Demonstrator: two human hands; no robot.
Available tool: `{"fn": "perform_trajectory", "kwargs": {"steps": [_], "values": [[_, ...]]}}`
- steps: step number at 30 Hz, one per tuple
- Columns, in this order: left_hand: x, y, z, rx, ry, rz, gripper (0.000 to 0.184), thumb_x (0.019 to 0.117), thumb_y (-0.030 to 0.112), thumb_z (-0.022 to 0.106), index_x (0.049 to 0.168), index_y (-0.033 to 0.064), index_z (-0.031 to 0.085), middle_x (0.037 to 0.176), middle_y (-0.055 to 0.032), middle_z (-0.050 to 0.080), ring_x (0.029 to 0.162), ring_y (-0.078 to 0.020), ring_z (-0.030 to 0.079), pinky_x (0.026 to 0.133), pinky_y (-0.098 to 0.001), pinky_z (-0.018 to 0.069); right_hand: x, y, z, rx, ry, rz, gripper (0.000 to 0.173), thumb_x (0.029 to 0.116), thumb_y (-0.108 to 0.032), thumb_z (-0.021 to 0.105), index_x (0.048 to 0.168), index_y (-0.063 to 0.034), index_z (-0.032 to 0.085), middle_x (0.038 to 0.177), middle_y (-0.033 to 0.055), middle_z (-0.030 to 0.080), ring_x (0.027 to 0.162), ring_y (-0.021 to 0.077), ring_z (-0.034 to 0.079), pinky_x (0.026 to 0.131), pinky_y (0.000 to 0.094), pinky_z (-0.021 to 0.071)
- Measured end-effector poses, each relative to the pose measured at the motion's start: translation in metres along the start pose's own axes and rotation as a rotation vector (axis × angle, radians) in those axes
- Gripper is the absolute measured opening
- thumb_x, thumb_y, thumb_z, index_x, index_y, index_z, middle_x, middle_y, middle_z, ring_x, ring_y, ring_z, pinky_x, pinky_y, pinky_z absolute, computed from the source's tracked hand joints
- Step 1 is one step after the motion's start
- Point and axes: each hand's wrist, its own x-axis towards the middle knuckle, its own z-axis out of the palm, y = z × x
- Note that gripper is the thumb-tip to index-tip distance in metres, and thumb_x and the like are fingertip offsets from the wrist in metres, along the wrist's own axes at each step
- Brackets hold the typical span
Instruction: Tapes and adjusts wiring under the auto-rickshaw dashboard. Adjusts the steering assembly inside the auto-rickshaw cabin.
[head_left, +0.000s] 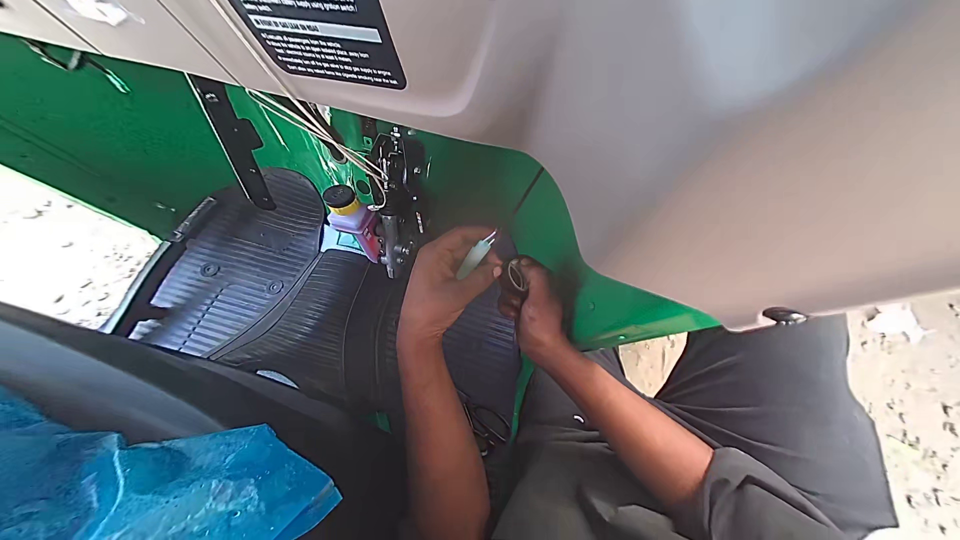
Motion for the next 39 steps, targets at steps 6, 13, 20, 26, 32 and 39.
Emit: {"fn": "perform_trajectory", "kwargs": {"steps": [6,13,20,26,32,39], "values": [[-0.001,-0.004,0.009,0.081,0.047,-0.026,0.045,0.0896,0.004,0.062,0.134,0.0077,0.059,0.093,-0.0059,0.067,0.069,-0.0124,0.060,0.054,-0.0238,0.0500,0.000,-0.006,0.001,-0.146,-0.002,-0.090,0.029,0.1078,-0.036,0.049,0.108,-0.0145,0.068,0.067,-0.0003,0.048,0.048,0.0083,0.039,0.043,0.0230,0.0373],[0.001,-0.006,0.010,0.011,0.155,0.049,0.046,0.0935,0.003,0.060,0.138,0.0089,0.052,0.099,-0.0056,0.066,0.076,-0.0114,0.062,0.063,-0.0238,0.0546,-0.007,-0.011,-0.002,-0.427,-0.133,-0.530,0.052,0.0937,-0.016,0.076,0.139,-0.0152,0.050,0.122,0.0074,0.060,0.092,0.0193,0.067,0.075,0.0377,0.0634],[-0.002,-0.002,0.010,0.074,0.137,0.040,0.046,0.0931,0.002,0.059,0.137,0.0131,0.050,0.098,-0.0032,0.066,0.069,-0.0082,0.059,0.055,-0.0183,0.0488,-0.006,-0.008,-0.001,-0.586,-0.069,-0.596,0.014,0.1000,-0.011,0.067,0.112,-0.0050,0.071,0.135,0.0104,0.061,0.114,0.0172,0.065,0.091,0.0337,0.0607],[-0.001,-0.006,0.006,0.081,0.138,0.034,0.047,0.0921,0.005,0.060,0.135,0.0164,0.047,0.089,-0.0012,0.062,0.059,-0.0064,0.052,0.048,-0.0168,0.0424,-0.008,-0.010,-0.003,-0.570,-0.081,-0.566,0.012,0.1008,-0.013,0.066,0.109,-0.0062,0.070,0.136,0.0089,0.061,0.116,0.0181,0.064,0.091,0.0349,0.0600],[0.000,-0.002,0.003,0.137,0.204,0.054,0.044,0.0925,0.003,0.066,0.133,0.0128,0.052,0.098,-0.0027,0.069,0.069,-0.0089,0.062,0.055,-0.0186,0.0497,-0.010,-0.010,0.000,-0.507,-0.074,-0.520,0.012,0.1026,-0.015,0.062,0.108,-0.0058,0.068,0.134,0.0101,0.061,0.120,0.0188,0.062,0.095,0.0359,0.0586],[0.002,0.006,0.001,0.178,0.278,0.092,0.025,0.1068,0.020,0.052,0.129,0.0114,0.060,0.105,-0.0030,0.070,0.068,-0.0092,0.061,0.053,-0.0202,0.0489,-0.001,-0.011,0.011,-0.417,0.011,-0.352,0.015,0.1038,-0.025,0.062,0.111,-0.0127,0.068,0.130,0.0028,0.059,0.105,0.0142,0.063,0.080,0.0322,0.0589]]}}
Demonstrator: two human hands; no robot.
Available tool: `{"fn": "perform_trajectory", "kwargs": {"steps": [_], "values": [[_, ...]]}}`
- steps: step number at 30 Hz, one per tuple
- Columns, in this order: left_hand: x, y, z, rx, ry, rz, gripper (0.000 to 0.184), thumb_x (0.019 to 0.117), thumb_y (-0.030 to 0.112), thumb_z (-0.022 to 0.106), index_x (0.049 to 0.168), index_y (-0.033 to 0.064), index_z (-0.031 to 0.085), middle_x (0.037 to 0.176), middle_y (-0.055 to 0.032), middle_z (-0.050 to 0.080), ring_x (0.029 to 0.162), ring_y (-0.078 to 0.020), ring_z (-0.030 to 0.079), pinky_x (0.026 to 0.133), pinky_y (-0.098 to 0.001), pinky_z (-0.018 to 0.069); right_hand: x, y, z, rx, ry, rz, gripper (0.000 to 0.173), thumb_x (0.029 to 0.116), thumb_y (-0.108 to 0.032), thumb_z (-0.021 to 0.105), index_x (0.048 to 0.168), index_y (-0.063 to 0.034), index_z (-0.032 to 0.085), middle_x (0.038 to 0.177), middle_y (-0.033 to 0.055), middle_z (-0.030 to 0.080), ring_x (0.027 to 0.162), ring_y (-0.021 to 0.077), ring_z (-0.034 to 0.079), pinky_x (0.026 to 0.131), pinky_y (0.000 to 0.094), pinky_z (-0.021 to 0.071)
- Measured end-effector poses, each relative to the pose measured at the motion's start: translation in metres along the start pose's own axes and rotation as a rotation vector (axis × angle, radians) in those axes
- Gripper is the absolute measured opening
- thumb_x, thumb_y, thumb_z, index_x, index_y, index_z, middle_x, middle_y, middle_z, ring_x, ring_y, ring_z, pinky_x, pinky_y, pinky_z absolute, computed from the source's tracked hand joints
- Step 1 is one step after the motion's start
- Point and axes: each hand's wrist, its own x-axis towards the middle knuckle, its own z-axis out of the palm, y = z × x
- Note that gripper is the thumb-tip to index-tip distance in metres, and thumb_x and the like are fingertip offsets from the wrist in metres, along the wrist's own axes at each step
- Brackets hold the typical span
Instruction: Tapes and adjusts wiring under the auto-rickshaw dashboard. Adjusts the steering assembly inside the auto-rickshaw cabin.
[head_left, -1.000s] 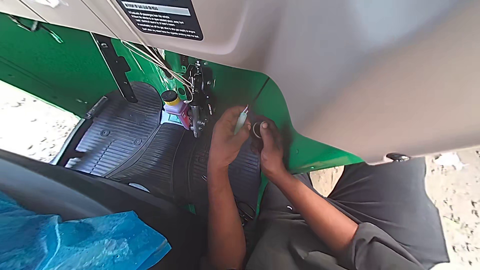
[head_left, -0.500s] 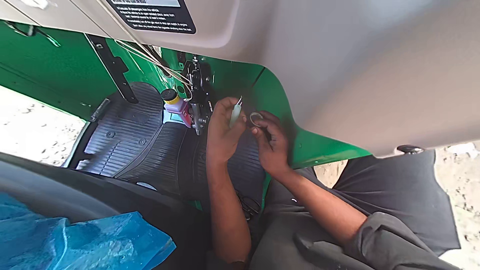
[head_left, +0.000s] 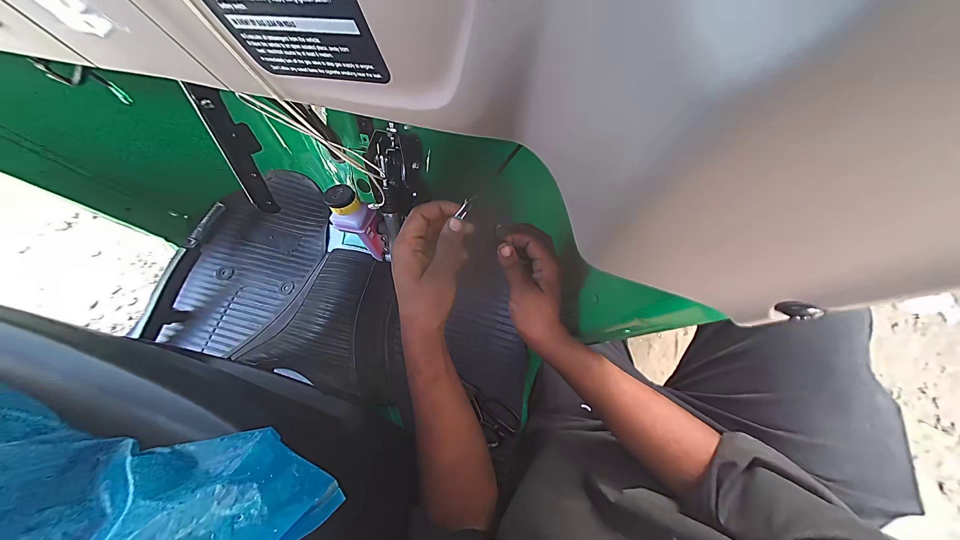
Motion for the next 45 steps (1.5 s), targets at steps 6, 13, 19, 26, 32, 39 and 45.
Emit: {"fn": "perform_trajectory", "kwargs": {"steps": [6,13,19,26,32,39,45], "values": [[-0.002,0.002,0.005,-0.004,0.009,-0.026,0.017,0.1030,0.014,0.060,0.118,0.0093,0.066,0.101,-0.0039,0.069,0.075,-0.0125,0.067,0.059,-0.0246,0.0575,0.021,-0.010,0.022,0.108,-0.007,-0.039,0.013,0.1044,-0.013,0.059,0.113,-0.0060,0.065,0.115,0.0063,0.061,0.098,0.0132,0.064,0.083,0.0316,0.0585],[0.005,-0.004,0.008,-0.122,0.111,-0.041,0.020,0.0973,0.007,0.067,0.116,0.0031,0.065,0.095,-0.0078,0.070,0.075,-0.0163,0.069,0.060,-0.0288,0.0593,0.025,-0.010,0.024,0.196,-0.053,-0.094,0.014,0.1051,-0.010,0.056,0.116,-0.0055,0.064,0.115,0.0047,0.062,0.101,0.0102,0.063,0.088,0.0293,0.0577],[0.004,0.000,0.004,-0.053,0.104,-0.075,0.031,0.0995,0.009,0.065,0.130,0.0056,0.066,0.100,-0.0072,0.072,0.074,-0.0147,0.069,0.059,-0.0265,0.0585,0.025,-0.006,0.023,0.194,-0.084,-0.094,0.014,0.1051,-0.010,0.056,0.115,-0.0057,0.065,0.118,0.0049,0.061,0.100,0.0113,0.063,0.083,0.0281,0.0569],[0.009,-0.006,0.001,-0.076,0.107,-0.023,0.020,0.0983,0.007,0.066,0.116,0.0009,0.070,0.097,-0.0086,0.072,0.073,-0.0159,0.068,0.059,-0.0287,0.0584,0.026,-0.001,0.022,0.132,-0.094,-0.171,0.017,0.1046,-0.010,0.057,0.115,-0.0019,0.067,0.128,0.0089,0.058,0.120,0.0166,0.057,0.103,0.0358,0.0507],[0.005,-0.006,0.008,-0.013,0.167,0.002,0.015,0.0997,0.010,0.065,0.113,0.0044,0.069,0.094,-0.0059,0.070,0.074,-0.0146,0.068,0.060,-0.0270,0.0587,0.026,-0.001,0.022,0.117,-0.094,-0.164,0.016,0.1046,-0.011,0.057,0.115,-0.0025,0.067,0.127,0.0085,0.058,0.117,0.0155,0.058,0.098,0.0326,0.0531],[0.005,-0.015,0.016,0.185,0.208,0.062,0.013,0.1039,0.017,0.059,0.111,0.0077,0.066,0.092,-0.0025,0.068,0.073,-0.0118,0.067,0.061,-0.0283,0.0583,0.019,-0.003,0.016,0.076,-0.103,-0.131,0.017,0.1047,-0.015,0.058,0.114,-0.0038,0.067,0.131,0.0090,0.057,0.121,0.0166,0.058,0.097,0.0328,0.0546],[0.003,-0.016,0.023,0.226,0.215,0.083,0.014,0.1045,0.018,0.056,0.111,0.0085,0.064,0.093,-0.0017,0.068,0.074,-0.0103,0.065,0.063,-0.0278,0.0564,0.010,-0.012,0.005,-0.015,-0.101,-0.113,0.015,0.1040,-0.019,0.061,0.107,-0.0083,0.070,0.136,0.0052,0.055,0.124,0.0155,0.056,0.097,0.0326,0.0547]]}}
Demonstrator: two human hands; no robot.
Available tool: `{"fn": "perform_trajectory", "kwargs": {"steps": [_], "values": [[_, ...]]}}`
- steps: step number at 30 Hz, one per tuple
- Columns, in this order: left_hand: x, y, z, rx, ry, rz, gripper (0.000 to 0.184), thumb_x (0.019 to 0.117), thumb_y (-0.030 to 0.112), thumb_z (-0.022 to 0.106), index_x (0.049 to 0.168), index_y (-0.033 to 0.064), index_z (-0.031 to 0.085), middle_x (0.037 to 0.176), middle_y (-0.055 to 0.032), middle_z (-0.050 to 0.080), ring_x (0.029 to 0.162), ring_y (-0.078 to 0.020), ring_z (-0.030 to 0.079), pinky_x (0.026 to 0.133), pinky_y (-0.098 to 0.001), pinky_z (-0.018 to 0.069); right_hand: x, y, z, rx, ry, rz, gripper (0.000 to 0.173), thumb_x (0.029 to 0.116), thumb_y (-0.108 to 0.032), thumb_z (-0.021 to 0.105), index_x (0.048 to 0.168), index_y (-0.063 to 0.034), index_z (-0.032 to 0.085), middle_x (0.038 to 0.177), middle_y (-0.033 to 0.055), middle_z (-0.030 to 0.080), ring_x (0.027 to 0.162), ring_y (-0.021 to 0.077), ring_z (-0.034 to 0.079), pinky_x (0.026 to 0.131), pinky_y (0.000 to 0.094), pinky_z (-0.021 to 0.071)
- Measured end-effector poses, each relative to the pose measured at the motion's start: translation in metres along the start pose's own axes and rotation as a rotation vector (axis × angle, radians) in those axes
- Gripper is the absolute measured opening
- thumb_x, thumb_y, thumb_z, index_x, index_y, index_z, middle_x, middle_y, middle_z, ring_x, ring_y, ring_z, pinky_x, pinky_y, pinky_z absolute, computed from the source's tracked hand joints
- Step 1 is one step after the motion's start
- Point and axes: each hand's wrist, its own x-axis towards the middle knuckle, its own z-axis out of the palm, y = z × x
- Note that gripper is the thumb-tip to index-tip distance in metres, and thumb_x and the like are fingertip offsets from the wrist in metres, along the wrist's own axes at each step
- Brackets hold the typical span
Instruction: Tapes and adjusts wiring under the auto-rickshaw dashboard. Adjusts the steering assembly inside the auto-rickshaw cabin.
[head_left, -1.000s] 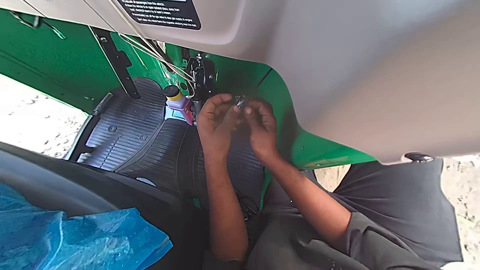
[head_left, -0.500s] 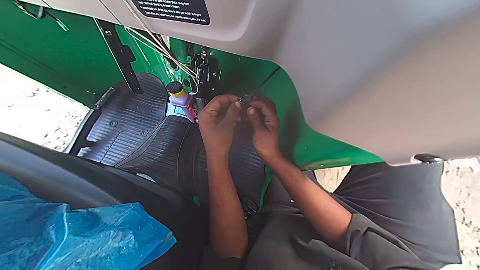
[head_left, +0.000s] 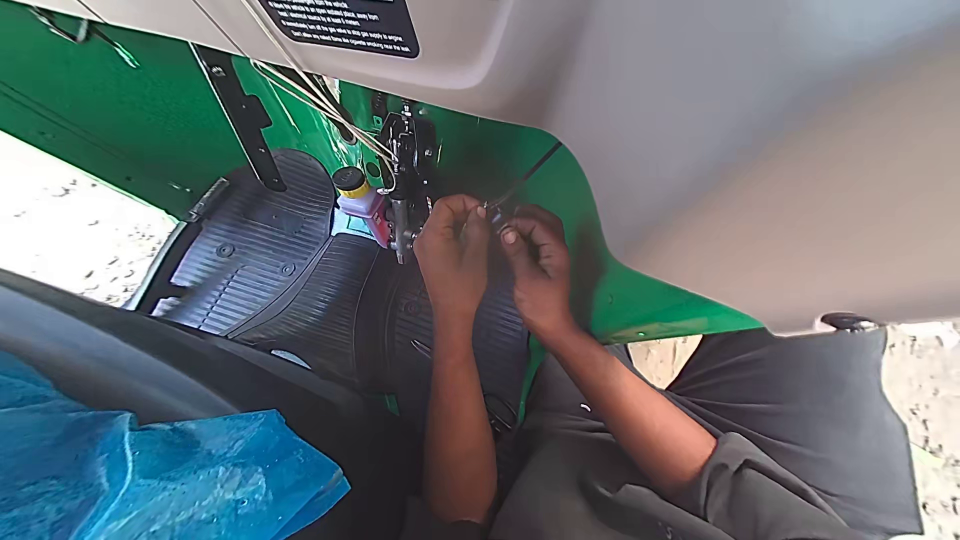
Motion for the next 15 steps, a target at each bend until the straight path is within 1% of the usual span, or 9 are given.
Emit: {"fn": "perform_trajectory", "kwargs": {"steps": [1,4,6,8,10,12,13,15], "values": [[-0.001,0.001,0.001,0.000,0.004,-0.003,0.014,0.1044,0.018,0.056,0.111,0.0086,0.065,0.092,-0.0019,0.068,0.073,-0.0103,0.065,0.062,-0.0277,0.0563,-0.001,-0.001,-0.001,-0.009,0.002,-0.005,0.014,0.1038,-0.019,0.061,0.105,-0.0084,0.070,0.136,0.0050,0.056,0.123,0.0152,0.056,0.096,0.0320,0.0547],[-0.006,0.007,0.001,0.024,0.005,-0.028,0.014,0.1054,0.021,0.056,0.112,0.0112,0.063,0.090,-0.0016,0.066,0.066,-0.0096,0.062,0.056,-0.0246,0.0532,-0.004,-0.004,-0.004,-0.003,0.012,-0.007,0.013,0.1033,-0.017,0.061,0.101,-0.0078,0.070,0.132,0.0050,0.057,0.120,0.0139,0.058,0.093,0.0292,0.0549],[-0.004,0.001,0.002,-0.021,0.022,-0.012,0.013,0.1046,0.018,0.057,0.111,0.0089,0.065,0.091,-0.0025,0.067,0.069,-0.0109,0.064,0.059,-0.0266,0.0550,-0.008,-0.007,-0.006,0.005,0.014,0.002,0.013,0.1032,-0.016,0.061,0.101,-0.0080,0.071,0.130,0.0044,0.058,0.115,0.0129,0.059,0.088,0.0268,0.0557],[-0.001,-0.002,0.003,-0.059,0.039,-0.006,0.013,0.1042,0.017,0.058,0.110,0.0076,0.065,0.094,-0.0030,0.068,0.074,-0.0116,0.066,0.063,-0.0278,0.0570,-0.012,-0.012,-0.008,0.033,0.000,0.002,0.014,0.1033,-0.015,0.061,0.104,-0.0061,0.071,0.130,0.0059,0.059,0.114,0.0145,0.060,0.087,0.0278,0.0566],[-0.002,-0.001,0.003,-0.096,0.051,-0.012,0.013,0.1041,0.015,0.057,0.110,0.0070,0.066,0.096,-0.0034,0.068,0.079,-0.0119,0.066,0.067,-0.0281,0.0574,-0.017,-0.021,-0.011,0.081,-0.056,-0.010,0.015,0.1020,-0.010,0.060,0.111,-0.0040,0.070,0.132,0.0082,0.055,0.114,0.0165,0.060,0.088,0.0293,0.0581],[-0.003,-0.002,0.002,-0.118,0.060,-0.004,0.012,0.1037,0.013,0.058,0.111,0.0065,0.066,0.098,-0.0038,0.069,0.084,-0.0118,0.068,0.072,-0.0282,0.0588,-0.018,-0.029,-0.013,0.105,-0.127,-0.027,0.027,0.0959,0.000,0.060,0.122,-0.0015,0.068,0.140,0.0117,0.050,0.114,0.0199,0.061,0.088,0.0332,0.0608],[-0.003,-0.003,0.002,-0.139,0.066,0.003,0.012,0.1035,0.012,0.058,0.111,0.0058,0.066,0.097,-0.0040,0.069,0.084,-0.0115,0.068,0.073,-0.0277,0.0590,-0.017,-0.032,-0.013,0.093,-0.149,-0.039,0.032,0.0928,0.004,0.060,0.124,-0.0009,0.067,0.143,0.0132,0.048,0.114,0.0215,0.062,0.088,0.0352,0.0617],[-0.005,-0.005,0.003,-0.209,0.079,0.019,0.014,0.1032,0.010,0.058,0.112,0.0033,0.066,0.095,-0.0054,0.069,0.080,-0.0122,0.068,0.071,-0.0281,0.0596,-0.011,-0.035,-0.010,0.037,-0.145,-0.098,0.032,0.0920,0.008,0.059,0.122,-0.0007,0.067,0.143,0.0140,0.048,0.110,0.0205,0.064,0.085,0.0337,0.0626]]}}
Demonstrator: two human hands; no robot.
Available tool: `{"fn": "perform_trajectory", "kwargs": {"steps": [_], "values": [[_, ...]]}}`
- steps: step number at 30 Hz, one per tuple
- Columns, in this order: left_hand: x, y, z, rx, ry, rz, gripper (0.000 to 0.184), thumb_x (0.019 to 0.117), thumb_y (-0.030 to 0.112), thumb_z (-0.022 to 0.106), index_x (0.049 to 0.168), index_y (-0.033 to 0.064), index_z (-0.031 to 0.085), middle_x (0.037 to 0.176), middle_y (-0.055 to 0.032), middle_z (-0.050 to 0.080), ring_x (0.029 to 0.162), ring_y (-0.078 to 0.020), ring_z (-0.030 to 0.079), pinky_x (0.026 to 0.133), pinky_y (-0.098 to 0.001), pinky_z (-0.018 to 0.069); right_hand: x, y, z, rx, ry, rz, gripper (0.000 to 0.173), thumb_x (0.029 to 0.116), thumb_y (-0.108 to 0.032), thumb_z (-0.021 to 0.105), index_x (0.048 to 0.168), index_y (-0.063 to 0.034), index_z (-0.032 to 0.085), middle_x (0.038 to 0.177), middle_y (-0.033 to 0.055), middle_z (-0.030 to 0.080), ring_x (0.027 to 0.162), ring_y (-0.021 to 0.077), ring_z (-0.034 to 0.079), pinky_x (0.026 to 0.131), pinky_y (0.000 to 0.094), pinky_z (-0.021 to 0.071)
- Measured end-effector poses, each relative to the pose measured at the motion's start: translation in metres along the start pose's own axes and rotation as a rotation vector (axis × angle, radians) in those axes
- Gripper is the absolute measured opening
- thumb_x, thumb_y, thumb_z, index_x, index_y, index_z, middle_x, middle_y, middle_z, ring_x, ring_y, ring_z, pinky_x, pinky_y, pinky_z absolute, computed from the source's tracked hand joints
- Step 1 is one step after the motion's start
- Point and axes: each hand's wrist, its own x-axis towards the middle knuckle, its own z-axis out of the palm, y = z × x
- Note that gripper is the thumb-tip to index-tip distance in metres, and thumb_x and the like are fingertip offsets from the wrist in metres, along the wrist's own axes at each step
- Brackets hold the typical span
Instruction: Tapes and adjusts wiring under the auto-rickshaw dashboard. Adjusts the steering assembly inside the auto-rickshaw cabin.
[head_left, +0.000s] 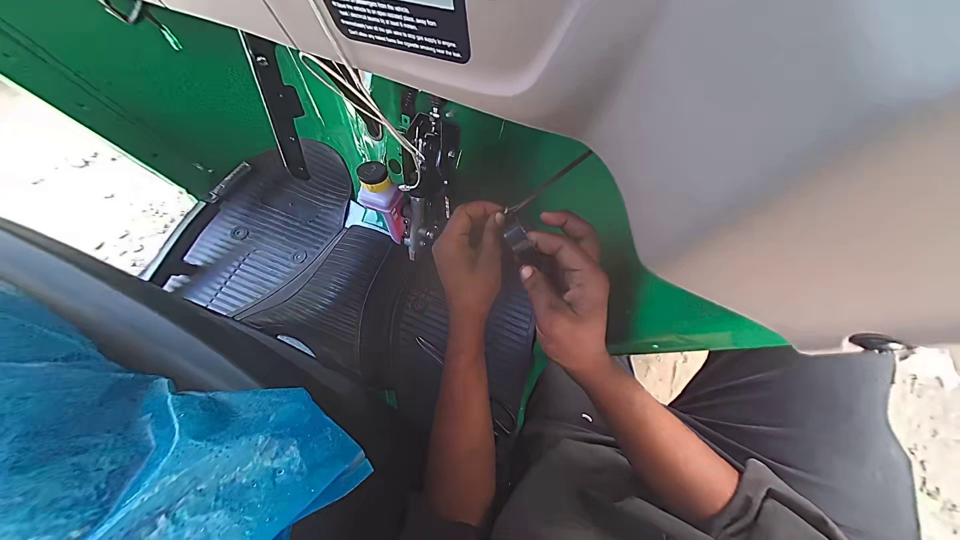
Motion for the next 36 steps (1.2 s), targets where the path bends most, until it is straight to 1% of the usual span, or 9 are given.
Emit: {"fn": "perform_trajectory", "kwargs": {"steps": [6,10,14,17,21,23,27,30,36], "values": [[-0.011,0.003,0.006,-0.140,0.095,-0.056,0.019,0.1048,0.008,0.052,0.116,0.0039,0.066,0.101,-0.0051,0.069,0.088,-0.0128,0.068,0.078,-0.0299,0.0594,0.025,-0.005,0.013,-0.175,-0.021,-0.120,0.028,0.0941,0.002,0.067,0.121,-0.0051,0.072,0.138,0.0120,0.051,0.107,0.0176,0.064,0.083,0.0317,0.0633],[-0.010,-0.007,0.012,-0.146,0.179,-0.071,0.013,0.1014,0.005,0.057,0.108,0.0037,0.069,0.088,-0.0046,0.070,0.076,-0.0128,0.068,0.067,-0.0304,0.0593,0.055,-0.008,0.014,-0.427,-0.146,-0.155,0.028,0.0967,-0.012,0.071,0.124,-0.0157,0.075,0.120,0.0027,0.060,0.104,0.0100,0.062,0.082,0.0258,0.0588],[-0.015,-0.011,0.010,-0.150,0.264,-0.104,0.009,0.0963,0.004,0.067,0.103,0.0031,0.073,0.088,-0.0060,0.073,0.076,-0.0141,0.070,0.069,-0.0315,0.0613,0.076,-0.003,0.027,-0.615,-0.046,-0.125,0.022,0.0846,-0.024,0.086,0.104,-0.0174,0.078,0.104,0.0015,0.068,0.072,0.0104,0.063,0.057,0.0282,0.0551],[-0.014,-0.007,0.012,-0.157,0.299,-0.109,0.010,0.0960,0.005,0.068,0.104,0.0032,0.073,0.091,-0.0060,0.073,0.079,-0.0140,0.070,0.071,-0.0304,0.0616,0.077,0.006,0.032,-0.579,0.091,-0.165,0.034,0.0800,-0.027,0.090,0.108,-0.0158,0.075,0.106,0.0036,0.064,0.068,0.0103,0.061,0.054,0.0257,0.0540],[-0.010,0.003,0.007,-0.258,0.270,-0.178,0.012,0.1008,0.007,0.063,0.108,0.0005,0.070,0.091,-0.0108,0.072,0.073,-0.0191,0.070,0.064,-0.0323,0.0618,0.052,0.032,0.029,-0.168,0.242,-0.336,0.017,0.0941,-0.001,0.070,0.111,-0.0026,0.069,0.103,0.0095,0.067,0.081,0.0190,0.069,0.068,0.0344,0.0639],[-0.010,0.007,0.006,-0.290,0.260,-0.220,0.013,0.1011,0.007,0.062,0.108,0.0001,0.070,0.089,-0.0113,0.072,0.071,-0.0191,0.069,0.061,-0.0313,0.0607,0.039,0.044,0.027,-0.069,0.221,-0.180,0.019,0.0966,0.003,0.061,0.114,-0.0030,0.065,0.103,0.0097,0.067,0.082,0.0193,0.069,0.071,0.0349,0.0629],[-0.011,0.011,0.004,-0.291,0.211,-0.229,0.014,0.1022,0.008,0.060,0.109,0.0005,0.069,0.089,-0.0102,0.071,0.069,-0.0164,0.067,0.060,-0.0278,0.0581,0.040,0.053,0.022,-0.012,0.055,0.000,0.034,0.0999,-0.003,0.060,0.133,-0.0096,0.066,0.126,0.0093,0.064,0.103,0.0202,0.067,0.083,0.0360,0.0607],[-0.006,0.010,-0.005,-0.217,0.182,-0.176,0.014,0.1015,0.008,0.060,0.109,0.0010,0.069,0.089,-0.0092,0.071,0.070,-0.0167,0.068,0.060,-0.0289,0.0590,0.042,0.060,0.025,-0.098,0.047,-0.003,0.019,0.1020,-0.015,0.063,0.117,-0.0088,0.073,0.132,0.0073,0.062,0.117,0.0200,0.063,0.092,0.0372,0.0601],[-0.004,0.004,-0.018,-0.065,0.055,-0.037,0.016,0.1027,0.012,0.059,0.112,0.0030,0.070,0.096,-0.0064,0.072,0.078,-0.0163,0.070,0.068,-0.0315,0.0618,0.040,0.053,0.023,-0.336,0.098,-0.102,0.013,0.1029,-0.014,0.061,0.108,-0.0106,0.073,0.126,0.0044,0.066,0.114,0.0146,0.064,0.090,0.0339,0.0599]]}}
